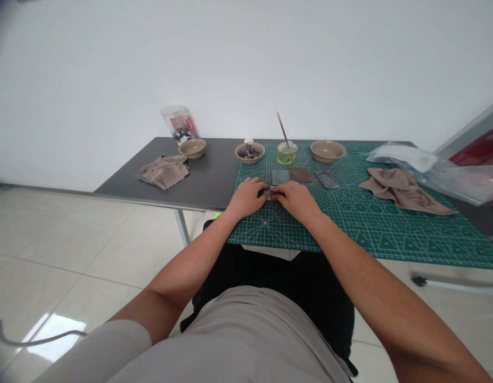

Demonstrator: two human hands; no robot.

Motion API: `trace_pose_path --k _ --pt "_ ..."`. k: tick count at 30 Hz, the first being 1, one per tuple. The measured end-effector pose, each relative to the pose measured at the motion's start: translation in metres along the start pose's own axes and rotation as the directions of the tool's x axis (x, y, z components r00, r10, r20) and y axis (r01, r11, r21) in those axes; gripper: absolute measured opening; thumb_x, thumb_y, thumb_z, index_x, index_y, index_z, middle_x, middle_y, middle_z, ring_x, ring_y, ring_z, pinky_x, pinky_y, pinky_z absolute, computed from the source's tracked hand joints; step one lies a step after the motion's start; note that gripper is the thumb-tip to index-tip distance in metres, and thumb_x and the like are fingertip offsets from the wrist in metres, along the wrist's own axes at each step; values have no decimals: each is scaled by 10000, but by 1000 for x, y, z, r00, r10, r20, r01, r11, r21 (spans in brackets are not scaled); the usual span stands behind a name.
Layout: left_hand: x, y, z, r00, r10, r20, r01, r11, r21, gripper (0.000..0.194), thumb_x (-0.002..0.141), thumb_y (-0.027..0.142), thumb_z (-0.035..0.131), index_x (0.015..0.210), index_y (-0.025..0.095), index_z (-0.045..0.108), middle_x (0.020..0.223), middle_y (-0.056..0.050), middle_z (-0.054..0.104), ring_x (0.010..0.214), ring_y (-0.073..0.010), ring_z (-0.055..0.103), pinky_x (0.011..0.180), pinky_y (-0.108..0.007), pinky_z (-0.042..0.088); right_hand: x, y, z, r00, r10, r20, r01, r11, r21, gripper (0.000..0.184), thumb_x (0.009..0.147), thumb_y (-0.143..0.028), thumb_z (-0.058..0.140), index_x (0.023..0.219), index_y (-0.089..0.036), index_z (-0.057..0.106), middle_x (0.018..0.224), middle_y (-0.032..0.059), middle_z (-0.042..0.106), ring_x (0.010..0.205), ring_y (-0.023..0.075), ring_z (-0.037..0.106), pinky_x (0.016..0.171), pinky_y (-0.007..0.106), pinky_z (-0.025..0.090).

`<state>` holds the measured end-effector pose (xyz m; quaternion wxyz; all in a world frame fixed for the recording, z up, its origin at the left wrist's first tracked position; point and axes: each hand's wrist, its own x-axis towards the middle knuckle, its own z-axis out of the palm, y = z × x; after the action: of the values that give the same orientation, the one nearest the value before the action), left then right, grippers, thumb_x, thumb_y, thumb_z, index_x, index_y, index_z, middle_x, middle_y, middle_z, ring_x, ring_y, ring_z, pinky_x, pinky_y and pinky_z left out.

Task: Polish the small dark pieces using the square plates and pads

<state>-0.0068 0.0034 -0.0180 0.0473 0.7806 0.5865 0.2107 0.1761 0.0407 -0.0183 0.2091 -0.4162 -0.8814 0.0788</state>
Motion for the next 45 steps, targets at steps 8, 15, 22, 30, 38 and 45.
trace_pose_path --k 8,15,22,30,38,45 --pt "1 -1 -1 1000 -8 24 7 1000 22 328 931 241 470 1134 203 724 1195 -66 675 1095 -242 559 963 -399 479 -10 3 2 998 -60 -15 60 998 15 198 898 -253 623 968 -224 805 1051 57 776 1004 257 690 898 391 537" --pt "1 1 -2 1000 -3 23 3 1000 17 322 925 221 468 1101 208 737 1165 -68 678 1085 -257 561 926 -410 488 -5 14 -2 999 19 -42 -16 997 72 155 856 -288 662 897 -269 810 997 31 781 982 266 698 901 414 538" --pt "1 0 -1 1000 -11 23 10 1000 26 324 946 254 457 1101 224 740 1178 -66 675 1073 -251 557 912 -400 489 5 -3 7 1000 -7 -17 9 996 91 163 865 -255 646 868 -262 809 1000 38 777 982 253 697 914 407 535" --pt "0 0 0 1000 -11 13 11 999 42 319 930 238 478 1113 212 738 1147 -66 683 1058 -252 563 919 -401 489 -13 4 -1 999 -20 -43 21 999 40 146 840 -251 666 855 -244 812 1001 42 778 961 253 692 900 401 530" --pt "1 1 -1 1000 -17 10 17 999 28 334 935 240 463 1112 220 745 1178 -67 686 1073 -261 569 917 -407 493 5 7 2 996 66 -66 -64 998 27 142 842 -276 675 866 -242 810 960 52 786 959 269 712 871 399 539" --pt "1 0 1 1000 -24 14 24 999 39 329 938 258 461 1110 223 739 1171 -66 681 1072 -248 568 934 -402 491 -3 -8 8 997 16 -71 -11 997 76 148 851 -256 663 838 -265 810 978 34 784 965 247 710 892 396 548"
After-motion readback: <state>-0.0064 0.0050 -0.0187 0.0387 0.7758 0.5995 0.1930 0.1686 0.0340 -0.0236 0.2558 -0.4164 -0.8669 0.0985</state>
